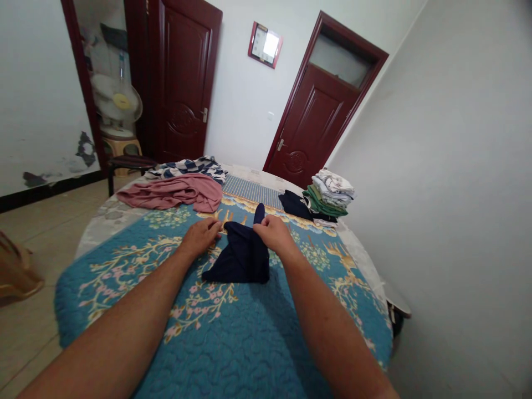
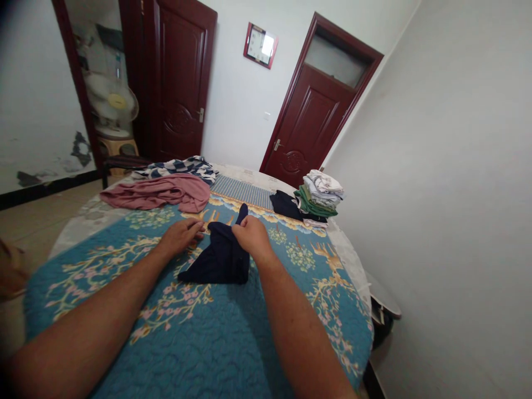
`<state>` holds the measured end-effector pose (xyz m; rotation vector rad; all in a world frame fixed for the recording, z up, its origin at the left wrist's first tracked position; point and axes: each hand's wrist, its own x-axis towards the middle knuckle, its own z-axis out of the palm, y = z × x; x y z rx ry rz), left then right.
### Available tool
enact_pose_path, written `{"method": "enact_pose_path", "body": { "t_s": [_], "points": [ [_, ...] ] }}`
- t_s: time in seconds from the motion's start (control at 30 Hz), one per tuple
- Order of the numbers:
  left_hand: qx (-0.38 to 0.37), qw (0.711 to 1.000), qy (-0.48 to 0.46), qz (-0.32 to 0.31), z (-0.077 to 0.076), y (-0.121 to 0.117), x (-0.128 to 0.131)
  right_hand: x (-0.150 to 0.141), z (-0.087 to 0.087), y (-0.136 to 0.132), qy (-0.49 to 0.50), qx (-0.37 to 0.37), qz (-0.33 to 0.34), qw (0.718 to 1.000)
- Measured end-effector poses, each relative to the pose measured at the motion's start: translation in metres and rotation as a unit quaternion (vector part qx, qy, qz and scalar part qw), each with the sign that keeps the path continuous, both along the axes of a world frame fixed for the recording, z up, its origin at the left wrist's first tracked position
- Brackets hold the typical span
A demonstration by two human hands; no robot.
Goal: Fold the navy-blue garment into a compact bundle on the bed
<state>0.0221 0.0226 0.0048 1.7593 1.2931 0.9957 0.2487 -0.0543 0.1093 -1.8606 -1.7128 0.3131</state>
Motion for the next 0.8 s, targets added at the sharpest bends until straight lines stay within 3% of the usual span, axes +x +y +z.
{"method": "enact_pose_path", "body": {
  "t_s": [0.17, 0.27, 0.43, 0.53, 0.63, 0.8],
  "points": [
    [-0.135, 0.976, -0.165, -0.040, 0.011, -0.013, 0.003, -0.047, -0.029, -0.001, -0.011, 0.028, 0.055, 0.998],
    [-0.152, 0.971, -0.181, -0.046, 0.011, -0.014, 0.004, -0.056, -0.048, -0.012, -0.010, 0.042, 0.105, 0.994],
    [-0.094, 0.989, -0.104, -0.050, -0.004, -0.004, 0.005, -0.031, -0.068, -0.033, -0.020, 0.047, 0.088, 0.995],
    [-0.030, 0.998, -0.041, -0.025, -0.012, 0.000, 0.010, -0.014, -0.082, -0.043, -0.052, 0.115, 0.087, 0.988],
    [0.008, 1.000, -0.029, 0.003, -0.010, -0.001, 0.015, -0.004, -0.099, -0.052, -0.079, 0.168, 0.129, 0.974],
    [-0.077, 0.997, -0.012, -0.013, 0.008, -0.018, 0.013, 0.007, -0.109, -0.068, -0.080, 0.151, 0.214, 0.962]
  ]
}}
